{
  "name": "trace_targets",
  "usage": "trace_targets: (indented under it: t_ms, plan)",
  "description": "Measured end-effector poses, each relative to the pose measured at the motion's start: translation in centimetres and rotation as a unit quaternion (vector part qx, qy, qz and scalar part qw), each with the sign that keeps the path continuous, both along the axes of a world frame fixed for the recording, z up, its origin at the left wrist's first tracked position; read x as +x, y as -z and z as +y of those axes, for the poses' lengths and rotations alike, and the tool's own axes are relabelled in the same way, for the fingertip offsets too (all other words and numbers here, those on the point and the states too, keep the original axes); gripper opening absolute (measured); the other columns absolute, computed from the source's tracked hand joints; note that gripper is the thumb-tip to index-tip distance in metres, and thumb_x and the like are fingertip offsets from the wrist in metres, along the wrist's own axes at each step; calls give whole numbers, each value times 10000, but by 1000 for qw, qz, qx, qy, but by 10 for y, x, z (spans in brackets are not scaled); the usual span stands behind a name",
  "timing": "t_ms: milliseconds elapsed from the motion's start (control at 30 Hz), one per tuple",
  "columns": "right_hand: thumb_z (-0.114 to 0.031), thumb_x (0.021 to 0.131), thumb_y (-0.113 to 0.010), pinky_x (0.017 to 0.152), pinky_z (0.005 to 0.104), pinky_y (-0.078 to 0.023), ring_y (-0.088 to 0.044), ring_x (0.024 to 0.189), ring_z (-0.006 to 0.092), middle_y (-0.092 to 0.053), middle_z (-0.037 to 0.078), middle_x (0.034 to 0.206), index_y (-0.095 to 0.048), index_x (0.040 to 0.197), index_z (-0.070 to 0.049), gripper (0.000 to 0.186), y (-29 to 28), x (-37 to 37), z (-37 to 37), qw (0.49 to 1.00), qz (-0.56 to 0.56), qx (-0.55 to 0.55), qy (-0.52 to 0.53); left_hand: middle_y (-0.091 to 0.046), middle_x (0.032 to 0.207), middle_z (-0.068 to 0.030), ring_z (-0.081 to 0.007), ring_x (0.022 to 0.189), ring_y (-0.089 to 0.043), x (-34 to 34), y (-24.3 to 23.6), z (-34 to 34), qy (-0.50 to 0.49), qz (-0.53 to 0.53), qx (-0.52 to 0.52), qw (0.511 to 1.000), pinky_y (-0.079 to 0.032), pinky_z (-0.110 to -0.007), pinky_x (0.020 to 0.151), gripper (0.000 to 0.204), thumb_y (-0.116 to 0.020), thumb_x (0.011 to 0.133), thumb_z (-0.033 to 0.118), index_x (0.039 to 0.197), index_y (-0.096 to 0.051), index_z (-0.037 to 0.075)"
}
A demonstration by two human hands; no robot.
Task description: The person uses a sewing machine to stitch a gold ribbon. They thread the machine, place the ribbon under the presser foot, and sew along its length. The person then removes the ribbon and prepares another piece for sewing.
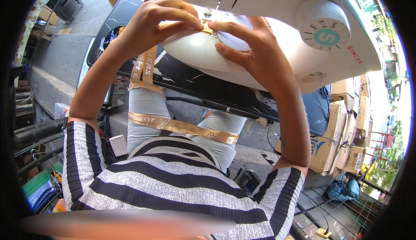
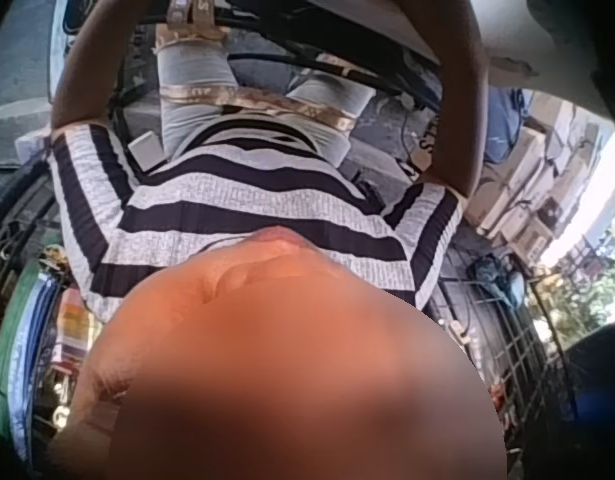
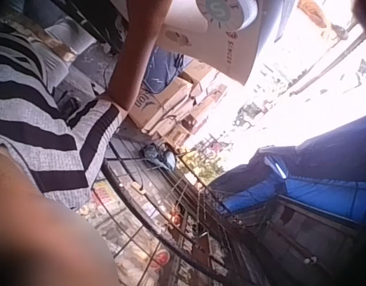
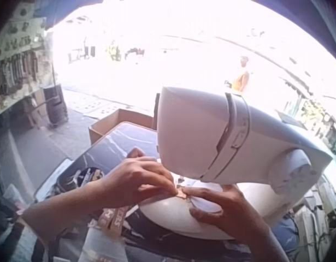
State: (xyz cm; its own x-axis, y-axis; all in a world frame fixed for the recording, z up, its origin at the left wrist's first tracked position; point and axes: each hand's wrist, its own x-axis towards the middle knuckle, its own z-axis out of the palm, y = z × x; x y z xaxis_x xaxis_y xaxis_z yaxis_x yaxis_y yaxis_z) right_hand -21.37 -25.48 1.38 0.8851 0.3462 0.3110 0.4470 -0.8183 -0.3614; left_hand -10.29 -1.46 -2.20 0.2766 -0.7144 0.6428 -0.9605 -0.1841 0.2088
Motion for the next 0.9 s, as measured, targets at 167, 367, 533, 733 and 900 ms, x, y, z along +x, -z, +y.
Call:
trace_targets:
  t_ms: [167,367,533,733,900]
  plan:
    - [-204,796,-726,1063,495,-395,-469,1274,364,-512,178,1354,-683,1191,-237,398,1,0,-3,999,3,35,-6,-713,1013,16,-143,995,-617,0,-1,-1,5,13,2,1000,-345,-340,891,167,-695,850,218,1001,-755,258]
    - [-177,781,-730,1043,500,-420,-511,1245,338,-558,172,1321,-691,1172,-198,394,-2,-2,-2,994,45,98,13,-709,1008,18,-135,997,-612,1,1,-2,3,8,-4,1000,-340,-338,893,155,-690,854,211,988,-755,251]
    - [-199,779,-739,1032,488,-430,-526,1231,324,-578,166,1308,-689,1172,-195,396,-4,-1,1,995,41,94,20,-707,1002,21,-132,998,-609,2,3,-3,9,17,-18,1000,-334,-337,894,151,-694,849,214,982,-755,250]
    - [-227,860,-677,1075,414,-373,-528,1231,297,-593,178,1280,-607,1251,-89,420,-5,1,-6,992,47,98,66,-706,994,24,-119,991,-608,1,3,-4,1,31,-9,999,-321,-323,873,140,-695,853,212,974,-756,247]
    - [-230,895,-634,724,344,-487,-629,842,216,-627,164,876,-623,1012,27,282,11,29,-15,956,-7,240,169,-706,991,28,-115,974,-611,-1,0,-6,-4,20,-11,1000,-319,-318,854,123,-706,849,218,956,-760,243]
